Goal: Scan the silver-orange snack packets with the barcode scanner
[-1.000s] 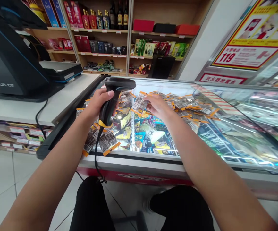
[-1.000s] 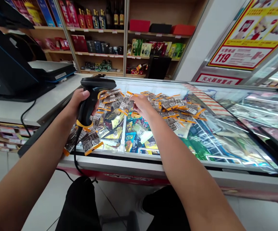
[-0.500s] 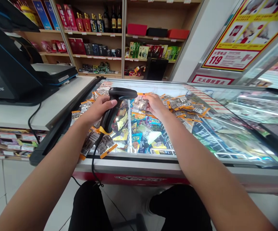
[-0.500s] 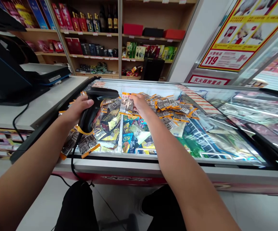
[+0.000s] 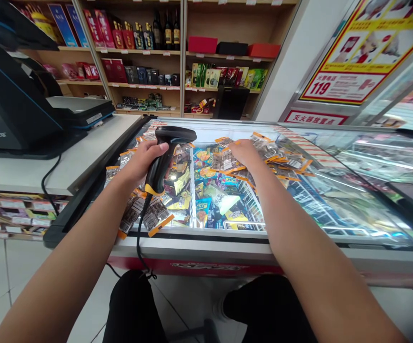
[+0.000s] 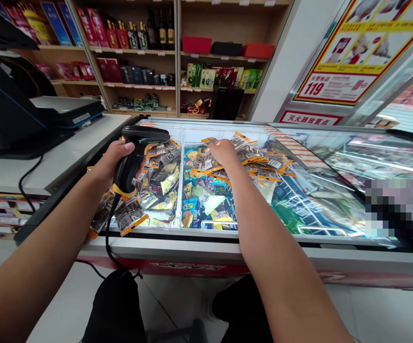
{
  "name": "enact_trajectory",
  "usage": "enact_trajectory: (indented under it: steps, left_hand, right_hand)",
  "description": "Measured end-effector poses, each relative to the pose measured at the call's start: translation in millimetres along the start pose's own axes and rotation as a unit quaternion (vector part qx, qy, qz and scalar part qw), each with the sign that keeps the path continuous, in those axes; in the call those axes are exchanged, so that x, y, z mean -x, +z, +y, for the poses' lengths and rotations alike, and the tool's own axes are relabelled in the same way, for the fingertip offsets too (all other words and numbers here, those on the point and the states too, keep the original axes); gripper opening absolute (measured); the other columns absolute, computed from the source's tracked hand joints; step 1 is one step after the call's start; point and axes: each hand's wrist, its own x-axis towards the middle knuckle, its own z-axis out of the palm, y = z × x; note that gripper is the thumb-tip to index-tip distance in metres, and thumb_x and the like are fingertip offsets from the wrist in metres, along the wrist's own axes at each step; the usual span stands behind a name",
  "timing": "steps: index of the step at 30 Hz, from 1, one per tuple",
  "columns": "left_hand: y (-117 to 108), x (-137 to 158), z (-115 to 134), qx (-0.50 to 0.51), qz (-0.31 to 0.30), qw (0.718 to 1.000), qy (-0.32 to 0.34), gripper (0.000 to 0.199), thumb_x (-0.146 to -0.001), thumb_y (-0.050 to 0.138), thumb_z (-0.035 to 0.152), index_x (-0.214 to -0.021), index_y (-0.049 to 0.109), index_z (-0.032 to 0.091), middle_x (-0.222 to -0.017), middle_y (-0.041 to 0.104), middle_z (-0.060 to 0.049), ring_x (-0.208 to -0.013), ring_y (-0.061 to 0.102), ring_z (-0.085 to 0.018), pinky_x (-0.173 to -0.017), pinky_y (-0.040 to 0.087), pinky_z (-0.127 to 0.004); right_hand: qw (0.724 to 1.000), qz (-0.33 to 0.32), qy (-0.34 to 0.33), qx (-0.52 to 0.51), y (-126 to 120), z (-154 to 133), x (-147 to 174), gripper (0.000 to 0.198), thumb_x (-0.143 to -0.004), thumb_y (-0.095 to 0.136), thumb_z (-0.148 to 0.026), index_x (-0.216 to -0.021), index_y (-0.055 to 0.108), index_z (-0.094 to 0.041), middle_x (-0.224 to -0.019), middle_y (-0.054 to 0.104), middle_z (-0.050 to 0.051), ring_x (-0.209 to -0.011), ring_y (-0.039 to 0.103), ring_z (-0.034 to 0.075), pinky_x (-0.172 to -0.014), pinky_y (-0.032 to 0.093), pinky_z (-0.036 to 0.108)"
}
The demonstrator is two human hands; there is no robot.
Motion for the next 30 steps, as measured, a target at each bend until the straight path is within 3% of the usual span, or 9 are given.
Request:
enact_trajectory:
  steps: [3, 5, 8, 12, 16, 19, 22, 26, 30]
  left_hand:
    - [-1, -1, -2, -0.003, -0.003, 1.000, 0.000, 0.038, -0.074, 0.074, 0.058, -0.075, 0.063, 0.021, -0.066, 0.068, -0.005, -0.045, 0.059, -0.015, -0.040, 0.048, -0.026]
    - [-2, -3, -3, -0.002, -0.007, 1.000, -0.003, 0.038, -0.073, 0.074, 0.057, -0.075, 0.064, 0.021, -0.068, 0.070, -0.006, -0.046, 0.060, -0.016, -0.040, 0.049, -0.026]
    - [-1, -4, -5, 0.000, -0.004, 1.000, -0.010, 0.038, -0.071, 0.075, 0.056, -0.075, 0.063, 0.020, -0.069, 0.071, -0.006, -0.049, 0.062, -0.017, -0.040, 0.049, -0.026]
    - [1, -4, -3, -0.004, 0.000, 1.000, -0.020, 0.039, -0.069, 0.077, 0.056, -0.076, 0.063, 0.020, -0.067, 0.071, -0.005, -0.050, 0.064, -0.018, -0.040, 0.049, -0.025]
    - [1, -4, -5, 0.001, -0.014, 1.000, -0.017, 0.040, -0.070, 0.078, 0.056, -0.078, 0.063, 0.020, -0.068, 0.071, -0.007, -0.048, 0.063, -0.017, -0.040, 0.049, -0.026]
    - [-2, -5, -9, 0.000, -0.025, 1.000, -0.018, 0.039, -0.072, 0.077, 0.056, -0.081, 0.063, 0.020, -0.071, 0.071, -0.008, -0.048, 0.063, -0.018, -0.040, 0.050, -0.027]
    - [-5, -6, -12, -0.006, -0.035, 0.999, -0.024, 0.041, -0.074, 0.077, 0.057, -0.084, 0.064, 0.019, -0.070, 0.072, -0.006, -0.048, 0.064, -0.017, -0.042, 0.052, -0.026]
    - [-7, -7, -14, -0.013, -0.049, 0.998, -0.032, 0.043, -0.075, 0.077, 0.058, -0.084, 0.064, 0.018, -0.070, 0.072, -0.005, -0.048, 0.064, -0.017, -0.043, 0.053, -0.027]
    - [-8, -7, -14, -0.006, -0.056, 0.998, -0.023, 0.042, -0.076, 0.076, 0.057, -0.084, 0.064, 0.018, -0.074, 0.073, -0.006, -0.051, 0.065, -0.017, -0.044, 0.054, -0.028]
  right_hand:
    - [0.986, 0.075, 0.005, 0.150, -11, 4, 0, 0.027, -0.069, 0.083, -0.021, -0.074, 0.056, -0.024, -0.085, 0.065, 0.010, -0.100, 0.065, 0.038, -0.096, 0.050, 0.058]
    - [0.965, 0.102, -0.024, 0.242, -10, -1, 7, 0.030, -0.070, 0.086, -0.023, -0.087, 0.062, -0.020, -0.115, 0.066, 0.020, -0.117, 0.060, 0.042, -0.103, 0.045, 0.060]
    - [0.944, 0.080, -0.109, 0.302, 4, -10, 22, 0.026, -0.081, 0.081, -0.028, -0.100, 0.069, -0.014, -0.131, 0.060, 0.027, -0.132, 0.048, 0.046, -0.109, 0.040, 0.061]
    - [0.931, 0.026, -0.180, 0.316, 25, -10, 33, 0.032, -0.088, 0.077, -0.040, -0.110, 0.076, -0.018, -0.140, 0.060, 0.022, -0.141, 0.040, 0.047, -0.118, 0.028, 0.068]
    - [0.920, -0.048, -0.124, 0.370, 31, 5, 25, 0.046, -0.088, 0.073, -0.058, -0.111, 0.081, -0.018, -0.149, 0.057, 0.023, -0.145, 0.039, 0.052, -0.119, 0.018, 0.075]
    - [0.915, -0.068, -0.081, 0.389, 28, 14, 14, 0.054, -0.088, 0.071, -0.066, -0.114, 0.081, -0.020, -0.138, 0.065, 0.023, -0.137, 0.050, 0.050, -0.116, 0.026, 0.074]
    - [0.901, -0.079, -0.062, 0.422, 18, 16, 7, 0.061, -0.089, 0.066, -0.071, -0.124, 0.080, -0.022, -0.142, 0.065, 0.020, -0.132, 0.055, 0.047, -0.115, 0.032, 0.071]
    - [0.873, -0.109, -0.004, 0.475, -6, 16, 4, 0.069, -0.094, 0.055, -0.072, -0.139, 0.073, -0.024, -0.154, 0.056, 0.019, -0.137, 0.053, 0.050, -0.115, 0.034, 0.072]
    - [0.873, -0.107, 0.027, 0.475, -26, 18, 2, 0.071, -0.092, 0.056, -0.073, -0.142, 0.072, -0.025, -0.155, 0.056, 0.021, -0.136, 0.053, 0.052, -0.112, 0.037, 0.073]
